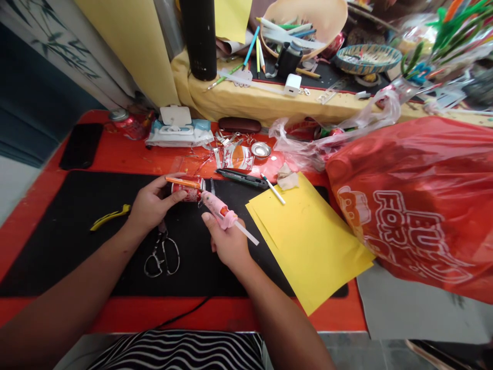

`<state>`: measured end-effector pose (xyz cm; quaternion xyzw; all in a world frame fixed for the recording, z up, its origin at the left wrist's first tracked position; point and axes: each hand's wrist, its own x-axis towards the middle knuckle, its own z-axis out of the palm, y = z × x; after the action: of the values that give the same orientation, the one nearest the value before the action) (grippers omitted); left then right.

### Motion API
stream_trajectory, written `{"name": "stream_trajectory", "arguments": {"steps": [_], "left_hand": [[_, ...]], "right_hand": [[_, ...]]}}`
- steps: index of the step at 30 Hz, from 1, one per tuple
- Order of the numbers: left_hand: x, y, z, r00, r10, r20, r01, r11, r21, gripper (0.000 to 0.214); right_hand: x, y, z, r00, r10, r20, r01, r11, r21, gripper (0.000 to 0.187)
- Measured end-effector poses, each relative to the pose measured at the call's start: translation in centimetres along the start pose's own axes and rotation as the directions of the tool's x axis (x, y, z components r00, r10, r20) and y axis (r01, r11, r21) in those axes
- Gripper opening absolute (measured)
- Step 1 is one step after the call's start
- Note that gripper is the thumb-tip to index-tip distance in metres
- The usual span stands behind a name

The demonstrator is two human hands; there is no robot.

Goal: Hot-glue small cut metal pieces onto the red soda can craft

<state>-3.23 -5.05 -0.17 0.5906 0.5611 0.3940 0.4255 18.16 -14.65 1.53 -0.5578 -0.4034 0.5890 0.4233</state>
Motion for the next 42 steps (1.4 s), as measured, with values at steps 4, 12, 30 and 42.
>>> {"name": "stream_trajectory", "arguments": {"steps": [4,12,30,42], "left_hand": [[-0.01,0.24,0.07,1.000,0.013,-0.005,-0.013,1.000,0.000,0.066],[-0.05,0.18,0.10,1.000,0.010,-0.007,-0.010,1.000,0.004,0.068],[-0.05,0.53,0.21,1.000,0.013,-0.016,-0.013,1.000,-0.015,0.067],[0.02,0.40,0.12,1.000,0.016,0.002,-0.016,0.999,-0.032,0.066]], "right_hand": [[-0.01,0.12,0.00,1.000,0.001,-0.003,-0.001,1.000,-0.009,0.074],[-0.09,0.15,0.05,1.000,0.004,-0.009,-0.005,0.999,-0.045,0.072],[-0.10,-0.03,0.00,1.000,0.000,-0.006,0.000,0.999,-0.036,0.070],[-0.02,0.14,0.00,1.000,0.000,-0.011,0.000,1.000,0.000,0.075]]}}
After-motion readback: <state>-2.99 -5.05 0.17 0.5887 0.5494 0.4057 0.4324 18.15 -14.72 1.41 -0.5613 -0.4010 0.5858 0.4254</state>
